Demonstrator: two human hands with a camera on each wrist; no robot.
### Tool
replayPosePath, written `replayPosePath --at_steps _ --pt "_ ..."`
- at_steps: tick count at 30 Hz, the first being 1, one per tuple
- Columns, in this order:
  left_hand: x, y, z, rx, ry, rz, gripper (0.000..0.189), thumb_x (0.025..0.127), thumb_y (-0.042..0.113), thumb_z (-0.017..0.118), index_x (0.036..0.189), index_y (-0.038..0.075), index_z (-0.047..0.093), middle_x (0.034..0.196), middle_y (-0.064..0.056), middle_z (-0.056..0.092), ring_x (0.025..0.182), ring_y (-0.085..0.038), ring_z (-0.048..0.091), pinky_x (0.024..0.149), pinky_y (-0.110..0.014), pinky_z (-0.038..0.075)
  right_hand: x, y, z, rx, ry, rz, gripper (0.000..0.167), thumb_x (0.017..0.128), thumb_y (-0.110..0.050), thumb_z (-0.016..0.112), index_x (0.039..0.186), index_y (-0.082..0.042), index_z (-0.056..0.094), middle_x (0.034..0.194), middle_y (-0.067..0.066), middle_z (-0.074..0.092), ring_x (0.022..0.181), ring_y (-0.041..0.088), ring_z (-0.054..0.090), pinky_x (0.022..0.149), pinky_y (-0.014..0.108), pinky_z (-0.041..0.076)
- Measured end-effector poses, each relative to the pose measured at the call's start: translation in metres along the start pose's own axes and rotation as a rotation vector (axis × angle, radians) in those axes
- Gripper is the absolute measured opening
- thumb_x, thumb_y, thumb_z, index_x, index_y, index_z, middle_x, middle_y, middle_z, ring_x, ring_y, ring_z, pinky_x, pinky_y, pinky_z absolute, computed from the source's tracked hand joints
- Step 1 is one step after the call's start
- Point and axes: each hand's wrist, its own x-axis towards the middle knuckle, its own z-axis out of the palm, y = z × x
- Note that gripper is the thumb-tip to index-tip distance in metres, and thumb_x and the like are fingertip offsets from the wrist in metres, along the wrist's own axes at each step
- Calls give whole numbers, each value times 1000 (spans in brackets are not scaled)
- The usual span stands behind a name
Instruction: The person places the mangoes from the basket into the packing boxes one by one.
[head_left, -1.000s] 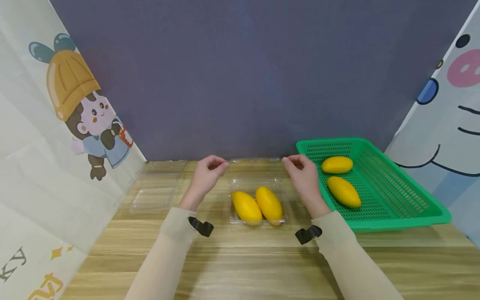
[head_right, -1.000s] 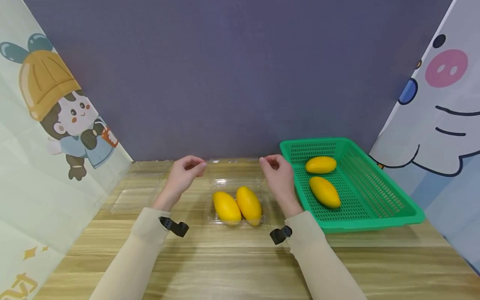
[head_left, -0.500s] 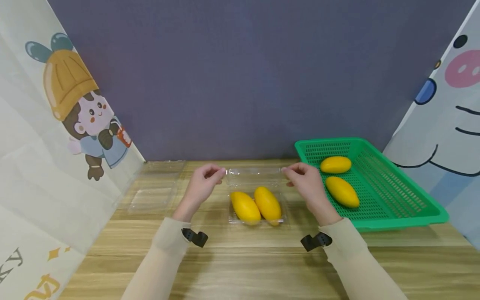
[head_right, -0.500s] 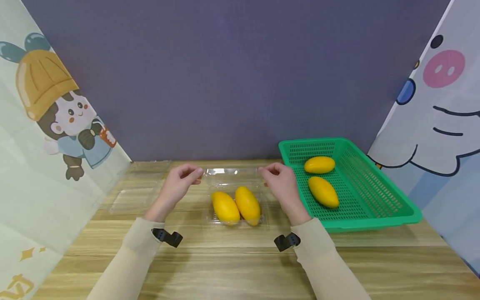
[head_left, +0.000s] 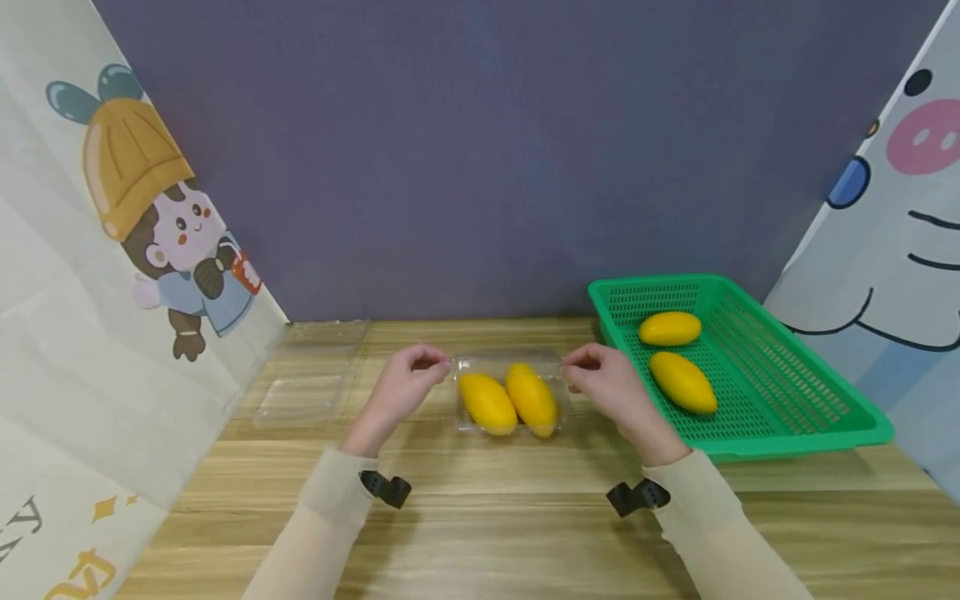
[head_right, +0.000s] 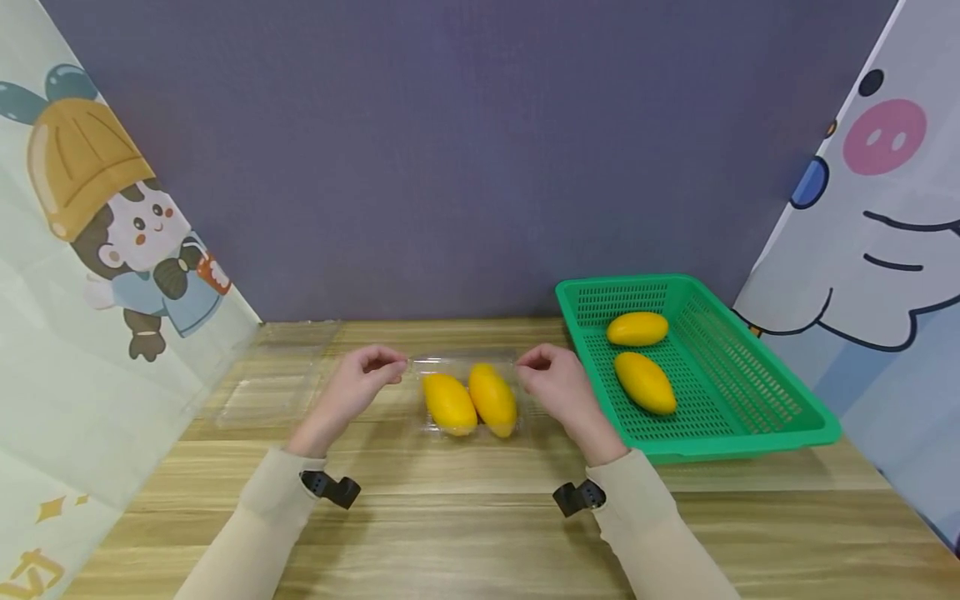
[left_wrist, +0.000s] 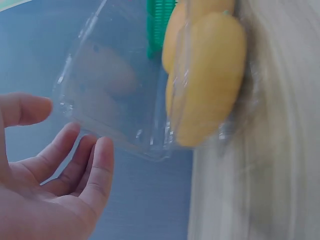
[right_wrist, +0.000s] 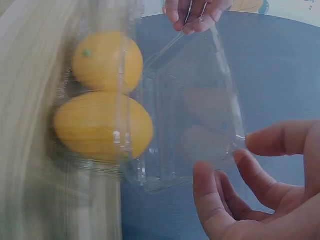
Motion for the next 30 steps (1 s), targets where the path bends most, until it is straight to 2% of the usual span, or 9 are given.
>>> replayPosePath --at_steps 5,12,17,26,30 --pt "-1 -9 8 61 12 -8 17 94 9 69 109 1 71 105 -8 70 103 -26 63 89 -41 56 2 10 4 -70 -4 -15 18 94 -10 67 108 2 69 104 13 68 88 25 63 73 32 53" --pt "-3 -15 17 82 45 -17 14 90 0 69 104 -1 71 98 -9 69 98 -27 64 84 -39 56 1 22 10 -123 7 -29 13 92 -8 69 103 0 71 102 12 69 89 26 61 73 33 52" --pt "-5 -21 21 88 45 -37 16 90 -2 68 106 -3 69 98 -9 69 96 -25 64 83 -38 57 1 29 15 -131 24 -31 11 90 -4 70 100 0 69 98 12 68 89 26 61 75 33 52" --pt "-7 -28 25 126 55 -47 15 91 0 67 106 -2 69 94 -8 67 89 -23 63 81 -37 56 3 40 20 -140 9 5 19 89 -5 72 105 1 66 100 15 66 89 27 60 75 35 53" --pt "-8 -28 26 109 57 -110 16 92 5 67 106 -2 66 91 -10 67 81 -21 63 74 -34 57 4 42 20 -81 -36 72 25 91 -7 70 111 4 61 94 15 63 78 25 61 70 35 57"
